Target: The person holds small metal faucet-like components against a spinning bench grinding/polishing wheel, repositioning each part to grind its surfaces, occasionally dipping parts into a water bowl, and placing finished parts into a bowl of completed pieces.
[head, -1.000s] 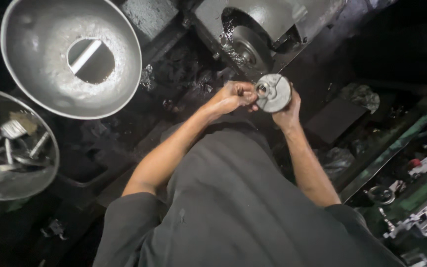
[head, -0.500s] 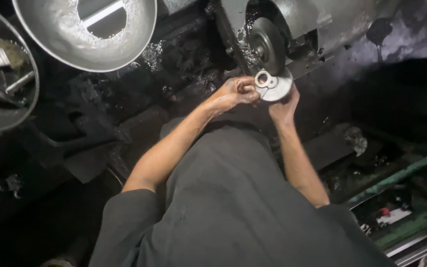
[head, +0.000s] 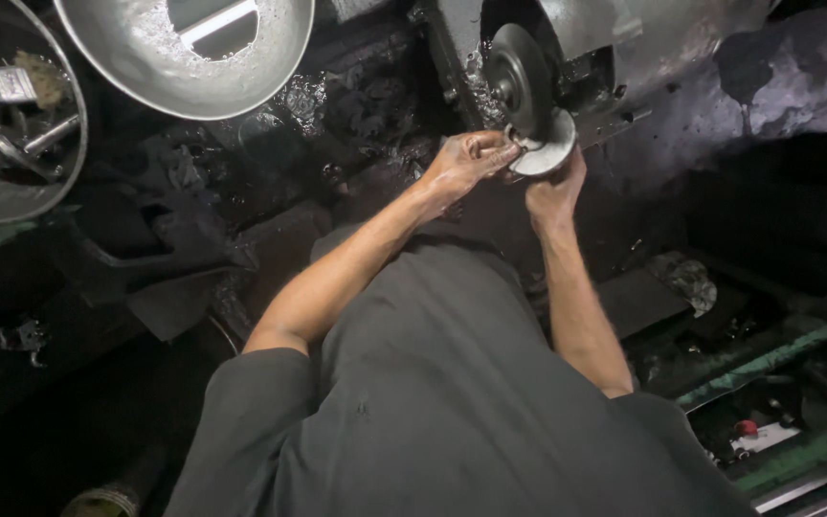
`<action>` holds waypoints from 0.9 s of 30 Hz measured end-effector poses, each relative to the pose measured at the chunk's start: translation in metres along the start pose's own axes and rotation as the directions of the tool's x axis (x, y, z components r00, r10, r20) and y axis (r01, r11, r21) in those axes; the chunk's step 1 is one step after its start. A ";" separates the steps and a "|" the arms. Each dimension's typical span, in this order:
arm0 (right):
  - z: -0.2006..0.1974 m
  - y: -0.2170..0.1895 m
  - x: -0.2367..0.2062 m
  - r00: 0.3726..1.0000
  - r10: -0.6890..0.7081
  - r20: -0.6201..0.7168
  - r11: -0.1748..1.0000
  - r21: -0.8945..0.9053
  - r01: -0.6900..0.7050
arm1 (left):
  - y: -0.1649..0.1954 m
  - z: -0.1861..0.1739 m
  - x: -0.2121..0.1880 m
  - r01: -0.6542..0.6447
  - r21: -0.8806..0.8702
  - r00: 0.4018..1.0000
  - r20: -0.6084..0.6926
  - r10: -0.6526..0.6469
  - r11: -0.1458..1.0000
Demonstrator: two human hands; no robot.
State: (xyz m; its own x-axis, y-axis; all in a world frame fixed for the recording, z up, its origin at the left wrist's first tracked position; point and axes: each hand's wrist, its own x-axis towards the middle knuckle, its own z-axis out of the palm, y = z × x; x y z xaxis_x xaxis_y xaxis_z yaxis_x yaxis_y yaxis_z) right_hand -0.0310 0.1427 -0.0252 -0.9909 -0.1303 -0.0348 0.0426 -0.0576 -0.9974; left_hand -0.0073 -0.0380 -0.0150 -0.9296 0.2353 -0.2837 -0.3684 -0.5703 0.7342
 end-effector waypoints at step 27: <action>-0.002 -0.017 -0.024 0.994 -0.096 -0.049 0.994 -0.055 0.093 | -0.008 -0.012 -0.004 0.169 0.156 0.982 0.057 -0.180 0.973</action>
State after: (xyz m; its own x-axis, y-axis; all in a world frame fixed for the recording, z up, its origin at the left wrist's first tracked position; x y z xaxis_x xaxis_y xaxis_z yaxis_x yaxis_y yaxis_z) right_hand -0.0081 0.1488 -0.0078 -0.9955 -0.0755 0.0579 -0.0570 -0.0147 -0.9983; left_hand -0.0007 -0.0443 -0.0272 -0.8460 0.3783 -0.3758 -0.5143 -0.3923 0.7626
